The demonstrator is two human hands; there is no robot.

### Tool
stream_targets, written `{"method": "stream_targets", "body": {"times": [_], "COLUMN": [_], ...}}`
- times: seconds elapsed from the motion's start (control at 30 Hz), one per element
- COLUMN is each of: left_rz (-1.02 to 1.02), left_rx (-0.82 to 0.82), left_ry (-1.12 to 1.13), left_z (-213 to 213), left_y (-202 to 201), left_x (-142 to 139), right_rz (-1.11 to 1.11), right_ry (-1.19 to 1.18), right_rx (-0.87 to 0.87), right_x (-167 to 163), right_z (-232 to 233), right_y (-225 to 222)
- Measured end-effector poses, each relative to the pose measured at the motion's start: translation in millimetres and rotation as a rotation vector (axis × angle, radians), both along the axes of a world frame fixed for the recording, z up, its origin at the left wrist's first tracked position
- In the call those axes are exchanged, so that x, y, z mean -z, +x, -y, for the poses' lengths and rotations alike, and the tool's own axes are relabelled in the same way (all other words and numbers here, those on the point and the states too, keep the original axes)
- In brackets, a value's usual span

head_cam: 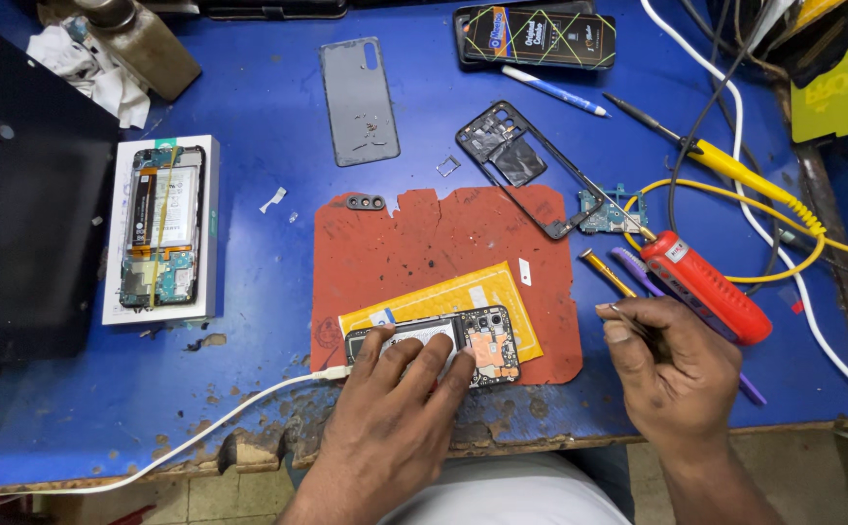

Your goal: The person pries open a smartphone using a metal pry bar, works on the internal components, and connects a charging cable to test the phone. They handle a replacement screen assembly and its packaging, peeling protective film and positioning the new display on the phone body.

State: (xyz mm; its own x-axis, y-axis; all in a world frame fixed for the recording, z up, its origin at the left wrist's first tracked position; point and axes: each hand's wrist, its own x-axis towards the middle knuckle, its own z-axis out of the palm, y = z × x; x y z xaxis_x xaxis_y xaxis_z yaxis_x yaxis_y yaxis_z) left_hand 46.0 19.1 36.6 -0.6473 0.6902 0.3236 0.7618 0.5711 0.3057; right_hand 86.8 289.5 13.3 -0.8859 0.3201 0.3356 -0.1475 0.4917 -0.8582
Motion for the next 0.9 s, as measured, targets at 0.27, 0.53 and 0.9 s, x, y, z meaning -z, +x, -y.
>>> {"method": "stream_targets", "body": {"times": [0.27, 0.53, 0.9], "left_rz": [0.03, 0.037, 0.048], "left_rx": [0.001, -0.007, -0.017], "left_ry": [0.008, 0.022, 0.045], "left_z": [-1.0, -4.3, -3.2], "left_y": [-1.3, -0.2, 3.2], "left_x": [-3.4, -9.6, -9.4], "right_rz": [-0.001, -0.002, -0.007], "right_ry": [-0.015, -0.019, 0.039], "right_rx": [-0.015, -0.018, -0.003], "right_x": [-1.3, -5.2, -9.9], "right_z": [0.9, -0.9, -0.5], "right_y": [-0.7, 0.3, 1.1]}}
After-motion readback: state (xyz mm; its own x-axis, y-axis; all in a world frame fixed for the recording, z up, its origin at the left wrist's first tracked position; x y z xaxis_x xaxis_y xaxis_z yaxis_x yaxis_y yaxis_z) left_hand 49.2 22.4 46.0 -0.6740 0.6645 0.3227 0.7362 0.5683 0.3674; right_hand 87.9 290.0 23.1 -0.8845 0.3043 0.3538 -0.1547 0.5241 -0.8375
